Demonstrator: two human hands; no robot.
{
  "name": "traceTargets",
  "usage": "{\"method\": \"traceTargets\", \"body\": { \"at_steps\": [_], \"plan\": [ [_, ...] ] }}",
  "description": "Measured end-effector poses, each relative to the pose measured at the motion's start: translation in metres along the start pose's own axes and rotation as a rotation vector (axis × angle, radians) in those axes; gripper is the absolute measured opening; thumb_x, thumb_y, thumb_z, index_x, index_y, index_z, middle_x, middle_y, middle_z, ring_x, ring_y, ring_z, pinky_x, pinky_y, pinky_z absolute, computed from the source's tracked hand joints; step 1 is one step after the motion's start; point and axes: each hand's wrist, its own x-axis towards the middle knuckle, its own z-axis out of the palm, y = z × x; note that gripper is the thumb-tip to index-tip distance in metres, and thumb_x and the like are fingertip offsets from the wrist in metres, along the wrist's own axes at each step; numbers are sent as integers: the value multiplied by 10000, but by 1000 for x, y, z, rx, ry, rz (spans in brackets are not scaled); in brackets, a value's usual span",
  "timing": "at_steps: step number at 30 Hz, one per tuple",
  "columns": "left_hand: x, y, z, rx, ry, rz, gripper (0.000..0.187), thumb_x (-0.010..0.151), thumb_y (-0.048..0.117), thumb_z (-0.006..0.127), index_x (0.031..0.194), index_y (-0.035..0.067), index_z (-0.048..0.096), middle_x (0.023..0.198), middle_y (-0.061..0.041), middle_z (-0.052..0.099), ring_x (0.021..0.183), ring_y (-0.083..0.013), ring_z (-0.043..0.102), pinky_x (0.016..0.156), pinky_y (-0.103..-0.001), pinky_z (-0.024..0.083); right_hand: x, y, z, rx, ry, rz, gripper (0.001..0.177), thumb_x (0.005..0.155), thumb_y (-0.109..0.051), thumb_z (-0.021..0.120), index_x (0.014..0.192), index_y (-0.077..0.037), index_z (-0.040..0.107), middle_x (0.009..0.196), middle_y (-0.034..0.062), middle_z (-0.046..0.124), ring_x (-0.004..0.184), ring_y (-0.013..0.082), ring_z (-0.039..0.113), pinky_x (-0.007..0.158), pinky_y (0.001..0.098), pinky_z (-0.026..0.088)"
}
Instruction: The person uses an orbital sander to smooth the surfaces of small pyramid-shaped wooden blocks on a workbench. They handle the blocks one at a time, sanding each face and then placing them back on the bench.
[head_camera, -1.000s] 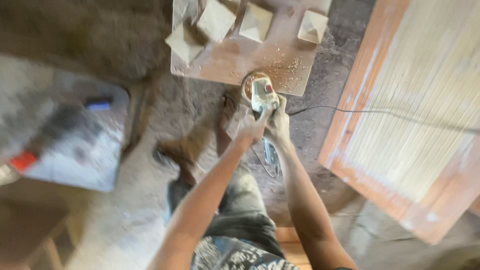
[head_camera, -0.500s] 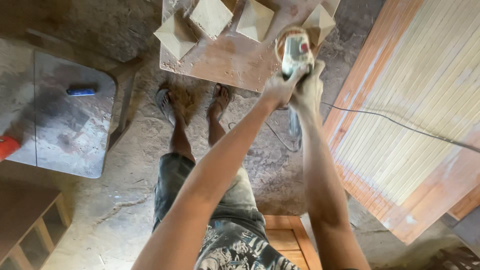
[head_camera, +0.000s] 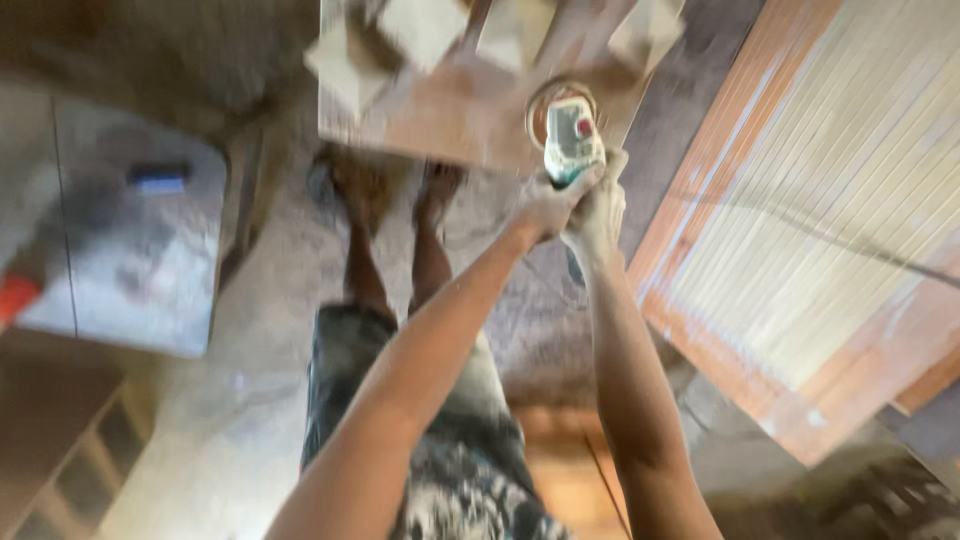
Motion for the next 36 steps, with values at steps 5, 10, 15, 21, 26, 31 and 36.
{"method": "traceTargets", "body": {
  "at_steps": [5, 10, 15, 21, 26, 31, 36],
  "plan": [
    [32, 59, -14, 47, -119, -51, 946, 677, 791, 581, 1197, 7, 686, 1088, -240, 741, 975, -339, 808, 810, -423, 652, 21, -9, -12, 200, -4, 124, 616, 941, -263, 739, 1282, 39, 324, 1067, 210, 728, 864, 314, 787, 688, 414, 650],
    [-41, 46, -34, 98, 78, 187, 938, 817, 726, 632, 1457, 55, 490, 1282, -215, 641, 1170, -381, 624, 992, -461, 490, -19, -21, 10, 14, -129, 356, 762, 923, -279, 686, 1480, -44, 223, 1069, 226, 721, 841, 318, 754, 701, 432, 649],
    [-61, -14, -26, -93, -27, -244, 822, 746, 719, 648, 1357, 173, 584, 1250, -97, 725, 1075, -221, 738, 917, -408, 590, -63, -8, 28, 158, -110, 180, 684, 885, -284, 732, 1349, -50, 287, 995, 223, 711, 802, 374, 759, 635, 463, 639],
    [8, 48, -21, -119, 73, 45, 794, 696, 701, 723, 1209, 95, 741, 1145, -156, 779, 1062, -262, 732, 925, -418, 564, 26, -2, 2, 101, 7, 79, 715, 855, -295, 863, 1238, -25, 322, 920, 215, 737, 810, 368, 750, 694, 490, 600],
    [2, 75, -26, -141, -104, -134, 932, 676, 739, 688, 1288, 40, 619, 1170, -189, 755, 1017, -298, 783, 884, -406, 637, 34, -9, -8, 179, 2, 55, 718, 838, -274, 868, 1213, -17, 312, 944, 192, 743, 804, 314, 773, 700, 446, 627],
    [-71, 12, -64, 139, -151, 227, 929, 805, 717, 625, 1391, 4, 513, 1248, -214, 678, 1131, -355, 672, 978, -467, 523, -48, -8, 10, 395, -38, 194, 675, 855, -88, 776, 1366, -23, 339, 1259, 199, 609, 1029, 285, 713, 823, 391, 658],
    [-95, -33, -112, 632, 243, 688, 562, 1075, 377, 406, 1499, 8, 411, 1542, -224, 482, 1483, -370, 428, 1272, -511, 332, -150, 1, 9, 642, -41, 470, 745, 717, 42, 768, 1353, -45, 389, 1176, 150, 625, 868, 200, 689, 698, 325, 656]
  ]
}}
